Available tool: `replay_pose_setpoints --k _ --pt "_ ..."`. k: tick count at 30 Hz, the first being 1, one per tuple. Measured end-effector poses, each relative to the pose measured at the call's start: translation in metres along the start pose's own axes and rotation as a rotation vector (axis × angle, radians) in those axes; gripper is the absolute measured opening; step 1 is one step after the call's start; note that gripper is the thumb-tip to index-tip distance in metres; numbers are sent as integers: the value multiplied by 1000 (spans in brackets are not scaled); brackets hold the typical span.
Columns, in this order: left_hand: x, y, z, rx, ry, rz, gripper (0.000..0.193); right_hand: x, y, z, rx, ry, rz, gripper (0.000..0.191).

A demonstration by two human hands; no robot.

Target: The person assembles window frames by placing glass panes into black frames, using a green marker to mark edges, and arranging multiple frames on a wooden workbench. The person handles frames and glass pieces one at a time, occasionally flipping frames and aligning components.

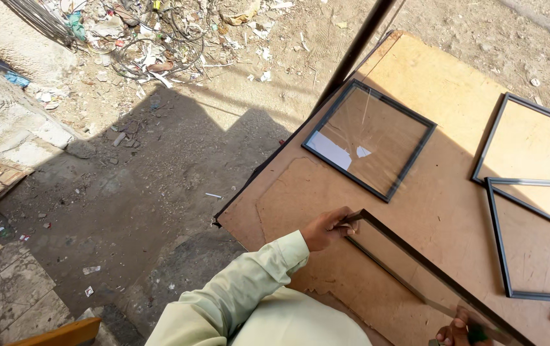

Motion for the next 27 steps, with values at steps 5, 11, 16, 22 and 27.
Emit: replay_pose_setpoints --k 5,11,16,22,27 --pt "-1 11 -1 -51 -31 9 17 -25 3 -2 -128 -302 -434 39" --pt "-6 3 0 8 -123 334 19 -19 -8 -18 -97 -377 -549 46" --pt "-3 16 1 -112 -119 180 11 -10 -17 -21 -232 -396 -575 29" --pt "0 9 7 -81 -69 222 8 -15 -8 -16 -117 -399 -627 21" --pt "4 7 6 -147 -55 202 7 -23 -20 -5 64 -455 -671 23"
Point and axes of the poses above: each hand's wrist, its own z-axis towards the middle knuckle, its own x-axis out of the palm, y = z × x, the point moved 9 cm from there along z, towards the middle knuckle, and after that the axes turned 14 degrees about z, right-handed, at the moved point
